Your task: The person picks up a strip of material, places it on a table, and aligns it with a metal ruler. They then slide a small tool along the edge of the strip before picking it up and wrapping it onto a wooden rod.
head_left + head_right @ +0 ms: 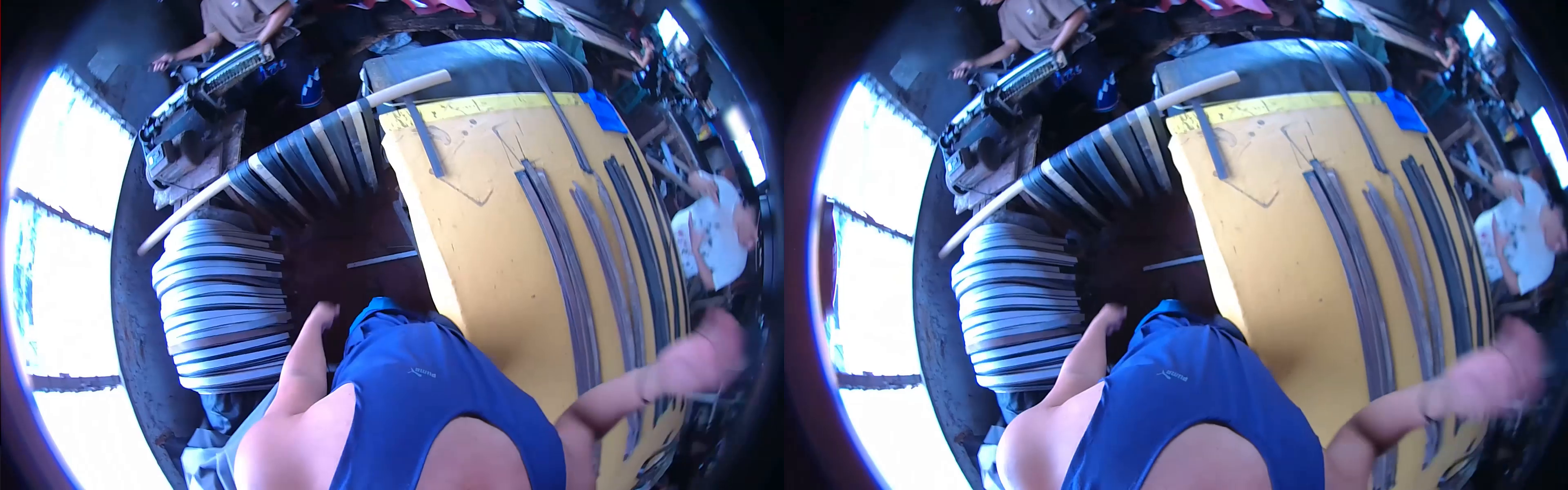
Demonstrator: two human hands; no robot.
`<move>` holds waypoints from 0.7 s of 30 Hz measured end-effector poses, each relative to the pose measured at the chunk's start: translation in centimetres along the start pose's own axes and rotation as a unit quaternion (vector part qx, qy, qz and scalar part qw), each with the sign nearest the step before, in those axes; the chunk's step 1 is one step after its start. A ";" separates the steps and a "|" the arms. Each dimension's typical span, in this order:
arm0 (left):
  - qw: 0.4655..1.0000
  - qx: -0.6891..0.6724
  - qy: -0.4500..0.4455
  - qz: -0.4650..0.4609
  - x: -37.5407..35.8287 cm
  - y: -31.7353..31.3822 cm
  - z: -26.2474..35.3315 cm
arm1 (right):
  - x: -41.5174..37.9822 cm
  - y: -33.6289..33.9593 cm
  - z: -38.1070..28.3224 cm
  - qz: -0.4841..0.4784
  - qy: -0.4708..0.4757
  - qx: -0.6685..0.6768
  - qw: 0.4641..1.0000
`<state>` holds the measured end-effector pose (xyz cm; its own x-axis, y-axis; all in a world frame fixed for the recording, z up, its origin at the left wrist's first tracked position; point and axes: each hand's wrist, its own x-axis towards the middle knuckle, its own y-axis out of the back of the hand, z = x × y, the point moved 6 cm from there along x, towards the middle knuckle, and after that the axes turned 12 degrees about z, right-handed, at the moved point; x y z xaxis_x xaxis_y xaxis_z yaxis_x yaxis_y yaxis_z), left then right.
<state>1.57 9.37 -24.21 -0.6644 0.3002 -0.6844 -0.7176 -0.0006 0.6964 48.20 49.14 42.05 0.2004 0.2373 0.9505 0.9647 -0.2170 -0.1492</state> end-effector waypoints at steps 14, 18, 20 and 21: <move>0.977 -0.016 -0.144 0.159 16.5 14.8 3.5 | -39.3 -23.1 4.7 -0.523 -0.403 -0.036 0.750; 0.938 -0.281 -0.153 0.131 18.7 22.9 17.6 | -33.4 -29.9 5.9 -0.485 -0.341 -0.091 0.801; 0.862 -0.457 -0.202 0.081 19.8 25.0 23.9 | -32.8 -31.2 5.2 -0.465 -0.354 -0.111 0.804; 0.856 -0.469 -0.200 0.084 19.7 26.9 26.9 | -33.3 -31.1 4.9 -0.458 -0.362 -0.115 0.804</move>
<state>-25.16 40.90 -13.15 -0.7844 0.5238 -0.3321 -0.5958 -0.7852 0.1688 12.34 52.63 13.67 -0.4495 0.8676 0.2127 0.7234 0.2139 0.6564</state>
